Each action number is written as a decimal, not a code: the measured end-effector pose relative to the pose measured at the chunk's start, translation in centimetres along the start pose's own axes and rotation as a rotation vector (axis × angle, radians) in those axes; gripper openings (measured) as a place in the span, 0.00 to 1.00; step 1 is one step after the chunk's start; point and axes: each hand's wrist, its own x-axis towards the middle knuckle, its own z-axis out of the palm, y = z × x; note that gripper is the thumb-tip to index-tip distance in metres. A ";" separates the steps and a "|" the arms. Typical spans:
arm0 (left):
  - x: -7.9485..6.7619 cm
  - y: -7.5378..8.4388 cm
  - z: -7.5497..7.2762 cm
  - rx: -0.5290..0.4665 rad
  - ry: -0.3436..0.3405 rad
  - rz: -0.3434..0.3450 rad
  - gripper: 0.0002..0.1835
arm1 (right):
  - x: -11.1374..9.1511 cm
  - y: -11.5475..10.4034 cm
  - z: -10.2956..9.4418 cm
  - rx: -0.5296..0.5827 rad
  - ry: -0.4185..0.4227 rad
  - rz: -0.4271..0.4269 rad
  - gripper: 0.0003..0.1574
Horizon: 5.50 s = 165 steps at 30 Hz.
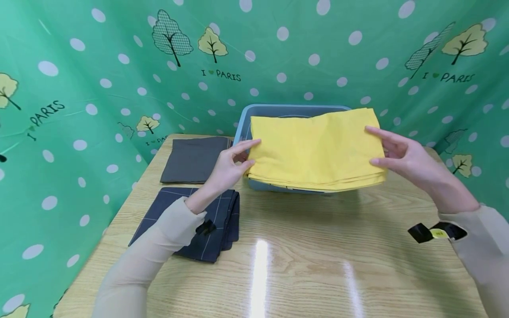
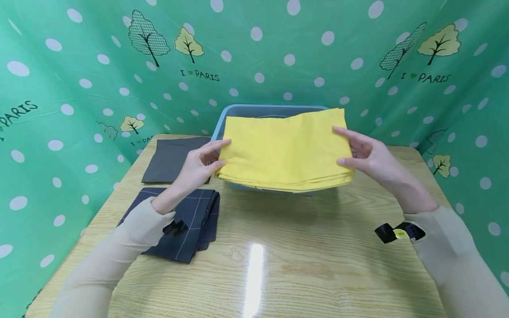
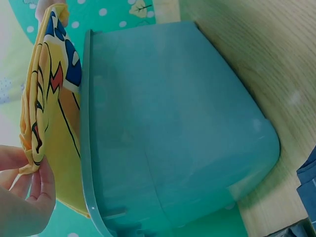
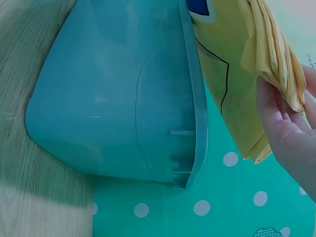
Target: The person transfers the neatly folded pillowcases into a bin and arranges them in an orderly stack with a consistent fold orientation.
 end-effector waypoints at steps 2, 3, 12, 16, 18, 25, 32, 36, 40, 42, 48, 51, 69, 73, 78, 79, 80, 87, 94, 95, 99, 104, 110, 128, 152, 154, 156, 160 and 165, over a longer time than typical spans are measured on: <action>0.2 0.6 -0.1 0.015 0.002 -0.006 0.23 | 0.4 -0.2 -0.1 -0.007 0.001 0.015 0.42; 0.3 0.8 -0.1 0.022 0.001 -0.006 0.23 | 0.6 -0.2 -0.2 0.005 0.001 0.021 0.42; 2.0 -1.0 -0.6 0.068 0.007 -0.024 0.24 | 2.2 -0.3 -0.6 0.170 -0.034 0.032 0.43; 2.7 -1.1 -0.7 0.067 0.012 -0.032 0.24 | 2.8 -0.4 -0.8 0.187 -0.039 0.052 0.43; 3.0 -1.2 -0.8 0.074 0.013 -0.041 0.24 | 3.1 -0.5 -1.0 0.188 -0.039 0.069 0.43; 4.1 -1.3 -0.9 0.095 0.014 -0.077 0.24 | 4.0 -0.7 -1.4 0.174 -0.032 0.108 0.43; 5.1 -1.7 -0.9 0.125 0.018 -0.078 0.25 | 5.0 -0.8 -1.7 0.111 -0.013 0.142 0.43; 5.7 -1.8 -0.9 0.141 0.019 -0.099 0.25 | 5.5 -0.7 -1.9 0.082 -0.008 0.160 0.43; 6.2 -2.0 -1.0 0.147 0.021 -0.126 0.25 | 6.0 -0.6 -2.1 0.060 -0.006 0.185 0.43; 6.4 -2.1 -1.0 0.151 0.022 -0.140 0.26 | 6.3 -0.7 -2.1 0.027 0.001 0.205 0.43; 6.9 -2.2 -1.0 0.181 0.031 -0.160 0.26 | 7.0 -0.8 -2.2 -0.033 0.011 0.260 0.44; 7.2 -2.4 -1.0 0.194 0.034 -0.161 0.26 | 7.3 -0.7 -2.3 -0.046 0.013 0.273 0.44; 7.8 -3.2 -1.0 0.266 0.029 -0.188 0.27 | 9.0 0.3 -2.1 -0.093 -0.007 0.300 0.44; 7.8 -3.3 -0.8 0.273 0.024 -0.195 0.27 | 9.1 0.4 -2.0 -0.120 -0.010 0.308 0.44; 7.8 -3.7 -0.7 0.278 0.025 -0.193 0.27 | 9.3 0.6 -1.9 -0.133 -0.006 0.301 0.44; 7.8 -3.7 -0.7 0.280 0.026 -0.194 0.27 | 9.3 0.7 -1.9 -0.132 -0.007 0.298 0.44; 7.8 -3.8 -0.6 0.283 0.026 -0.194 0.27 | 9.4 0.7 -1.9 -0.137 -0.008 0.293 0.44; 7.3 -4.2 -0.6 0.378 0.007 -0.119 0.24 | 8.7 0.6 -1.1 -0.389 0.058 0.199 0.40; 5.0 -4.0 -1.1 0.399 0.063 -0.024 0.15 | 6.3 0.1 1.7 -0.579 0.187 -0.001 0.25; 4.7 -3.9 -1.2 0.391 0.070 -0.014 0.15 | 6.1 0.1 2.1 -0.581 0.193 -0.021 0.23; 3.6 -3.9 -1.4 0.362 0.087 0.033 0.15 | 5.3 -0.1 3.2 -0.574 0.202 -0.081 0.20; 2.4 -3.6 -1.7 0.355 0.109 0.104 0.14 | 4.6 -0.2 4.2 -0.579 0.199 -0.165 0.18; 0.8 -3.1 -2.3 0.350 0.127 0.182 0.12 | 4.1 -0.3 5.5 -0.595 0.222 -0.288 0.16; -3.6 -2.6 -4.1 0.382 0.111 0.195 0.13 | 3.2 -0.4 9.0 -0.525 0.170 -0.437 0.16; -8.2 -4.9 -7.9 0.473 0.153 0.042 0.14 | 5.2 0.9 14.7 -0.376 -0.015 -0.290 0.16; -8.6 -5.0 -8.2 0.479 0.163 0.027 0.14 | 5.4 1.1 15.0 -0.360 -0.027 -0.265 0.16; -8.9 -5.1 -8.5 0.481 0.174 0.018 0.14 | 5.6 1.4 15.4 -0.339 -0.037 -0.247 0.16; -9.4 -5.4 -8.9 0.476 0.198 -0.001 0.15 | 6.1 2.2 16.1 -0.298 -0.045 -0.226 0.16; -10.1 -5.9 -9.4 0.483 0.220 -0.042 0.15 | 6.6 3.3 17.1 -0.282 -0.053 -0.196 0.16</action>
